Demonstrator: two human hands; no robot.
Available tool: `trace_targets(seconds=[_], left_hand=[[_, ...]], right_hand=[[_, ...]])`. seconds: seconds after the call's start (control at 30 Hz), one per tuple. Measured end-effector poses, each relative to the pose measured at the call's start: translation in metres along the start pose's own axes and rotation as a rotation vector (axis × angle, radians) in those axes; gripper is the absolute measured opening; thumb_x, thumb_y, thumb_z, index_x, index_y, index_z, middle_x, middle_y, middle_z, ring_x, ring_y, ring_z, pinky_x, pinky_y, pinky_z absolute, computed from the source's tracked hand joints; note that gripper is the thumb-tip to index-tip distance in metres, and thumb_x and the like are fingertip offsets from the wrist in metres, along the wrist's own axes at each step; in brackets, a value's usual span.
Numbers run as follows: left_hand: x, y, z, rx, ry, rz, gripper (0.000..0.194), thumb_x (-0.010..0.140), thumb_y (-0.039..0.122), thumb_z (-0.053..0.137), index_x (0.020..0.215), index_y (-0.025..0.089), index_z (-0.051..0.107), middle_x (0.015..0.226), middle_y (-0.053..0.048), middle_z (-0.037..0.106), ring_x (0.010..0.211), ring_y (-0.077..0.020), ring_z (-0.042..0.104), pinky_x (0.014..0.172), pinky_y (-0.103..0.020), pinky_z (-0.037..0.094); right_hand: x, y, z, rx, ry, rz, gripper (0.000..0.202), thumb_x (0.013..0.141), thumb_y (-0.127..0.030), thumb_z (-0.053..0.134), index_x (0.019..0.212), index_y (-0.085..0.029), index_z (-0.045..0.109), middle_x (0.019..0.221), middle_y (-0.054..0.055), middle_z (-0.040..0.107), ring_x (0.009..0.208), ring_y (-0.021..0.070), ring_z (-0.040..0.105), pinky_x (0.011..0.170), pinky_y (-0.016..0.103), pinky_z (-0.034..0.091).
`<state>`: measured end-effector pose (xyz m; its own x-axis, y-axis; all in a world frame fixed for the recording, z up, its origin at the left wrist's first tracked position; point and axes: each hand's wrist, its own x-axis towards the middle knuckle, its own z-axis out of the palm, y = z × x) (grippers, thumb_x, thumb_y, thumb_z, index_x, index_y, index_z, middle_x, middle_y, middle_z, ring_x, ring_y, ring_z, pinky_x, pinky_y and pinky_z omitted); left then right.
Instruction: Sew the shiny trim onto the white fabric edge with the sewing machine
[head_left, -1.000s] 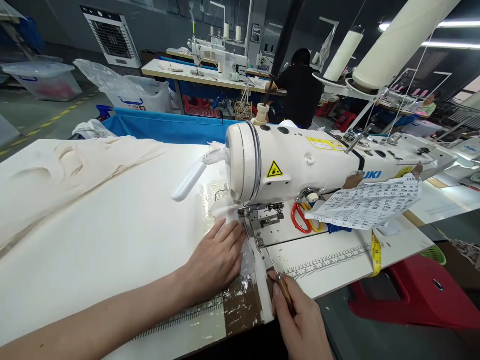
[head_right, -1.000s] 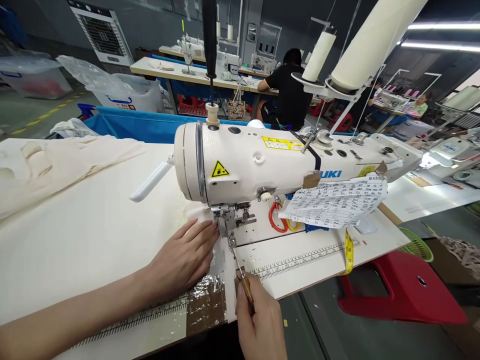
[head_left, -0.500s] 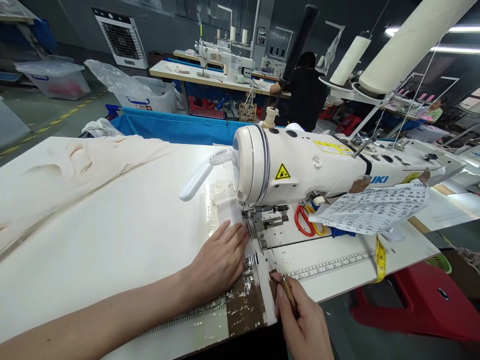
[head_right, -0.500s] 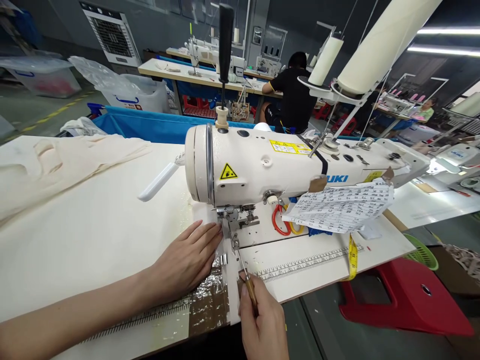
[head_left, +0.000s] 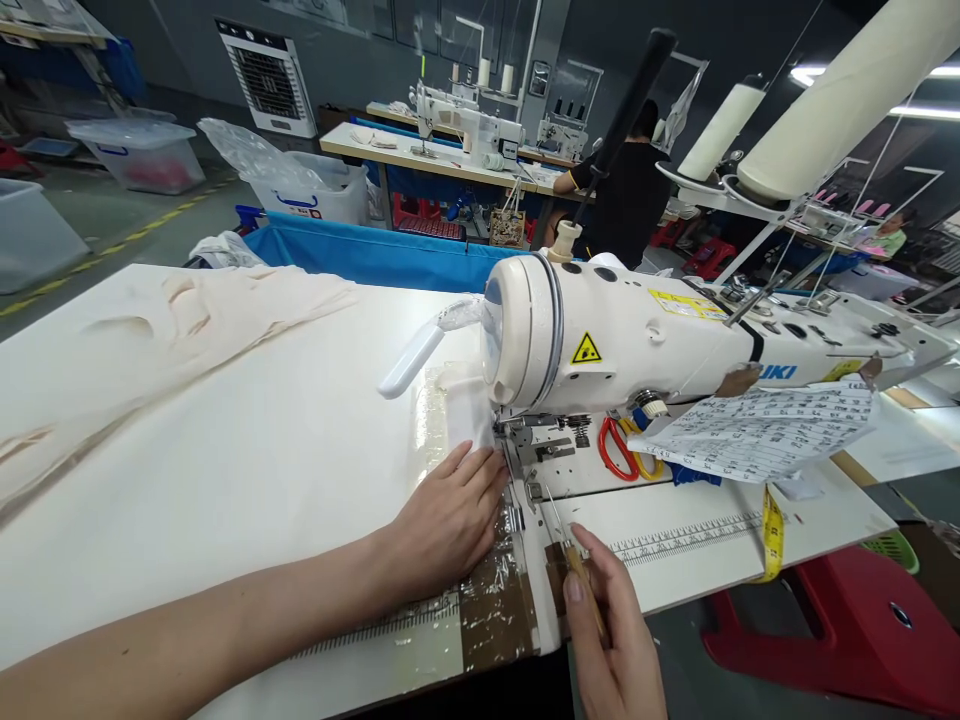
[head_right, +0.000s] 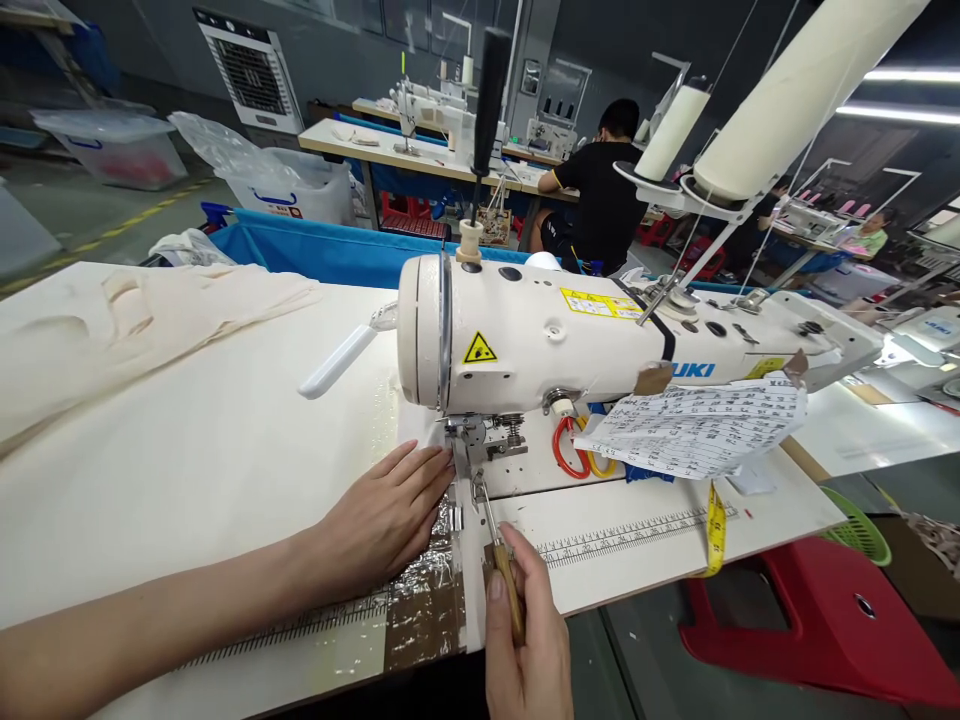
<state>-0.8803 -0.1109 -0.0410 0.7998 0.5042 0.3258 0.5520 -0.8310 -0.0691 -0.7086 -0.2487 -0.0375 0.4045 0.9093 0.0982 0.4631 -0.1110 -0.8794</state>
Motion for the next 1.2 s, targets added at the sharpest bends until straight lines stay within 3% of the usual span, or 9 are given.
trace_targets(seconds=[0.1, 0.23, 0.33, 0.47, 0.7, 0.9, 1.2], left_hand=[[0.001, -0.002, 0.003, -0.001, 0.011, -0.004, 0.048, 0.100, 0.031, 0.037, 0.134, 0.002, 0.054, 0.138, -0.020, 0.057, 0.131, -0.0319, 0.050, 0.116, -0.048, 0.029], [0.004, -0.006, 0.004, -0.011, 0.010, -0.021, 0.047, 0.099, 0.029, 0.038, 0.134, 0.002, 0.054, 0.138, -0.020, 0.057, 0.129, -0.0312, 0.050, 0.115, -0.047, 0.030], [0.007, -0.010, 0.001, -0.030, -0.022, -0.035, 0.046, 0.098, 0.026, 0.039, 0.134, 0.000, 0.052, 0.135, -0.021, 0.057, 0.126, -0.0316, 0.051, 0.111, -0.047, 0.035], [0.012, -0.015, -0.002, -0.102, -0.074, -0.087, 0.042, 0.096, 0.022, 0.040, 0.129, 0.001, 0.054, 0.125, -0.018, 0.059, 0.110, -0.0294, 0.055, 0.097, -0.043, 0.047], [0.016, -0.022, 0.001, -0.153, -0.006, -0.106, 0.039, 0.095, 0.022, 0.041, 0.125, 0.001, 0.056, 0.122, -0.018, 0.058, 0.108, -0.0296, 0.054, 0.093, -0.043, 0.049], [0.013, -0.022, 0.001, -0.162, -0.022, -0.094, 0.040, 0.094, 0.020, 0.041, 0.129, 0.003, 0.053, 0.127, -0.019, 0.057, 0.112, -0.0307, 0.053, 0.096, -0.046, 0.049], [0.015, -0.028, -0.004, -0.229, -0.041, -0.122, 0.040, 0.094, 0.018, 0.040, 0.129, 0.007, 0.057, 0.127, -0.016, 0.059, 0.114, -0.0285, 0.054, 0.097, -0.044, 0.049]], right_hand=[[0.006, -0.001, 0.007, -0.054, -0.051, -0.250, 0.029, 0.103, -0.027, 0.046, 0.128, -0.025, 0.060, 0.119, 0.009, 0.070, 0.115, 0.0196, 0.066, 0.087, 0.024, 0.057], [0.021, -0.003, 0.020, -0.195, -0.121, -0.571, 0.026, 0.100, -0.017, 0.045, 0.121, -0.023, 0.058, 0.090, 0.005, 0.066, 0.083, 0.0185, 0.068, 0.071, 0.028, 0.055], [0.030, -0.007, 0.031, -0.295, -0.108, -0.648, 0.020, 0.100, -0.015, 0.043, 0.112, -0.019, 0.059, 0.083, 0.004, 0.063, 0.068, 0.0169, 0.063, 0.060, 0.027, 0.050], [0.038, -0.015, 0.042, -0.441, -0.049, -0.735, 0.022, 0.101, -0.016, 0.041, 0.112, -0.016, 0.060, 0.081, 0.006, 0.064, 0.061, 0.0174, 0.063, 0.051, 0.025, 0.045], [0.048, -0.018, 0.050, -0.608, -0.015, -0.765, 0.030, 0.103, -0.019, 0.033, 0.117, -0.015, 0.059, 0.089, 0.008, 0.068, 0.060, 0.0169, 0.066, 0.048, 0.025, 0.044], [0.046, -0.018, 0.051, -0.735, -0.013, -0.732, 0.035, 0.104, -0.019, 0.027, 0.116, -0.016, 0.060, 0.088, 0.007, 0.070, 0.056, 0.0155, 0.066, 0.047, 0.025, 0.042], [0.046, -0.024, 0.063, -0.946, 0.082, -0.734, 0.041, 0.085, -0.004, 0.040, 0.120, -0.010, 0.061, 0.081, 0.010, 0.072, 0.049, 0.0209, 0.065, 0.044, 0.031, 0.045]])
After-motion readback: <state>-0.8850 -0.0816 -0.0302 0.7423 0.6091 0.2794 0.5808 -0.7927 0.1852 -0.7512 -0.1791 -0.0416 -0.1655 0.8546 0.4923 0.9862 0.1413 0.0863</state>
